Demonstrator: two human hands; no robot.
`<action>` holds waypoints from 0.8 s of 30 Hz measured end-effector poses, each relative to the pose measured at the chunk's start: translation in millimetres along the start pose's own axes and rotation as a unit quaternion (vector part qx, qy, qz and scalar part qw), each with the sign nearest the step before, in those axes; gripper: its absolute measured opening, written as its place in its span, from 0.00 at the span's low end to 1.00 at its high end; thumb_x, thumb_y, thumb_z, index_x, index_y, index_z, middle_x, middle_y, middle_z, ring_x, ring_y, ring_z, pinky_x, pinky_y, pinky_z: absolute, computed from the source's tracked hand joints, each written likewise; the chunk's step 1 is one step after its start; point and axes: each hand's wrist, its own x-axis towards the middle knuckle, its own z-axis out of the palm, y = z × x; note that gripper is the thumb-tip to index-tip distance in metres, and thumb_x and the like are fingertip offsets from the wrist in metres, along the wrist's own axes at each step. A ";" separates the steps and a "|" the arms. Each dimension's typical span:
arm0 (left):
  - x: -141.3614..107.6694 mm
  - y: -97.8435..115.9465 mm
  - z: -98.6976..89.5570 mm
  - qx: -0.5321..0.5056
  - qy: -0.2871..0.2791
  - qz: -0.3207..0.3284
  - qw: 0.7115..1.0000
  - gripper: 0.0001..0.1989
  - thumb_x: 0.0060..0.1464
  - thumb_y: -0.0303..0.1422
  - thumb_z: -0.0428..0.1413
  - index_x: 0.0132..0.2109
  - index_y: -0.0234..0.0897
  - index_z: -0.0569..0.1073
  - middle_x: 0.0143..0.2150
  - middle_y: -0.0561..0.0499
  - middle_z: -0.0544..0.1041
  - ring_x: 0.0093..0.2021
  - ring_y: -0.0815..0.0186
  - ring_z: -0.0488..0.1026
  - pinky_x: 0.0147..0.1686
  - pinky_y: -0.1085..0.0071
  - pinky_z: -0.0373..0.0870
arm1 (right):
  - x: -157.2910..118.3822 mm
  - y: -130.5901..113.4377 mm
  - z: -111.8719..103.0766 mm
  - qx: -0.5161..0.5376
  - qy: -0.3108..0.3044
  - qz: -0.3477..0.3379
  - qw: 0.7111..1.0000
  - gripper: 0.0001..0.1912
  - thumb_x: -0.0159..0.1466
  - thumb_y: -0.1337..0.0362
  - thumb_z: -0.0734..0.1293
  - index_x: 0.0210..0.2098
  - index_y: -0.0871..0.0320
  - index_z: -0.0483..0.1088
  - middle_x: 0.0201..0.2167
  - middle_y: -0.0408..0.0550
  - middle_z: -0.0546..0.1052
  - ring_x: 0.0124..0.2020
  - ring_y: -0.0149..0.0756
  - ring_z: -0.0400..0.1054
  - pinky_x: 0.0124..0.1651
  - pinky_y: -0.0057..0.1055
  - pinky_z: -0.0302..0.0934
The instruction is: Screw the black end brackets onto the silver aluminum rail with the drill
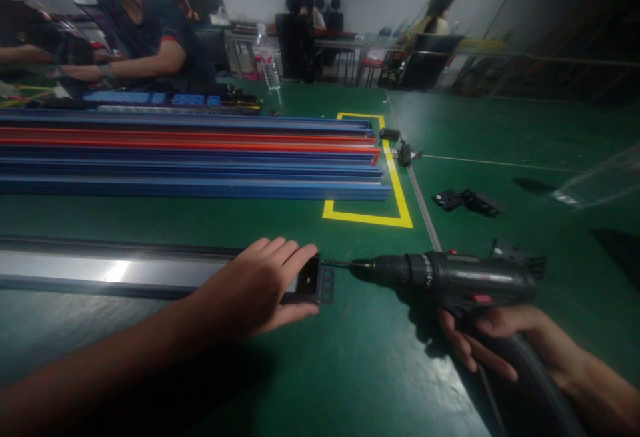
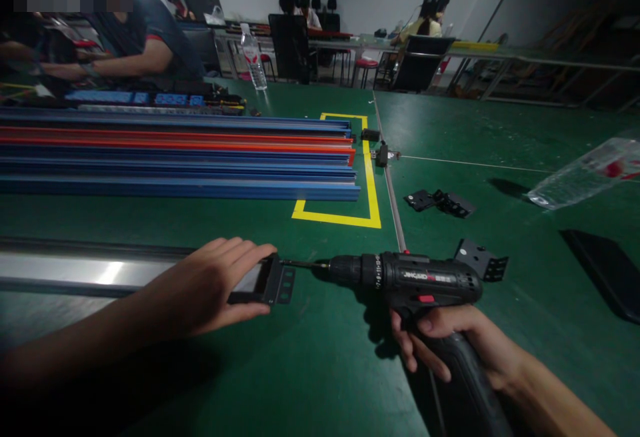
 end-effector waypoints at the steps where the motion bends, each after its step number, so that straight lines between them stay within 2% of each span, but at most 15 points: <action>1: 0.0 -0.2 0.1 0.000 0.000 0.000 1.000 0.37 0.61 0.51 0.61 0.67 0.29 0.66 0.55 0.37 0.78 0.49 0.52 0.76 0.48 0.55 0.73 | -0.4 -0.6 0.6 -0.003 -0.001 0.001 1.000 0.18 0.63 0.60 0.67 0.46 0.64 0.81 0.23 0.43 0.76 0.19 0.25 0.63 0.37 0.30 0.64; 8: 1.2 0.3 -0.8 0.008 -0.013 -0.005 1.000 0.37 0.62 0.52 0.59 0.67 0.29 0.65 0.56 0.38 0.77 0.49 0.52 0.75 0.49 0.55 0.73 | -2.2 1.3 -3.0 0.029 0.010 0.014 0.999 0.18 0.61 0.61 0.68 0.45 0.66 0.81 0.22 0.47 0.76 0.18 0.28 0.64 0.37 0.31 0.67; 13: 2.4 1.1 -2.0 0.014 -0.023 -0.007 1.000 0.37 0.62 0.53 0.58 0.68 0.30 0.65 0.55 0.38 0.77 0.49 0.53 0.75 0.49 0.56 0.73 | -1.6 3.4 -8.6 0.042 -0.006 0.020 0.999 0.19 0.62 0.63 0.67 0.46 0.67 0.81 0.22 0.49 0.77 0.20 0.29 0.66 0.38 0.31 0.68; 24: 0.7 -0.7 -0.5 0.025 -0.031 -0.005 0.999 0.38 0.64 0.55 0.55 0.68 0.30 0.64 0.55 0.37 0.77 0.48 0.53 0.75 0.47 0.56 0.73 | -0.4 -1.9 -3.1 0.025 0.003 0.020 0.999 0.18 0.60 0.61 0.69 0.45 0.65 0.82 0.24 0.49 0.78 0.19 0.29 0.66 0.38 0.31 0.69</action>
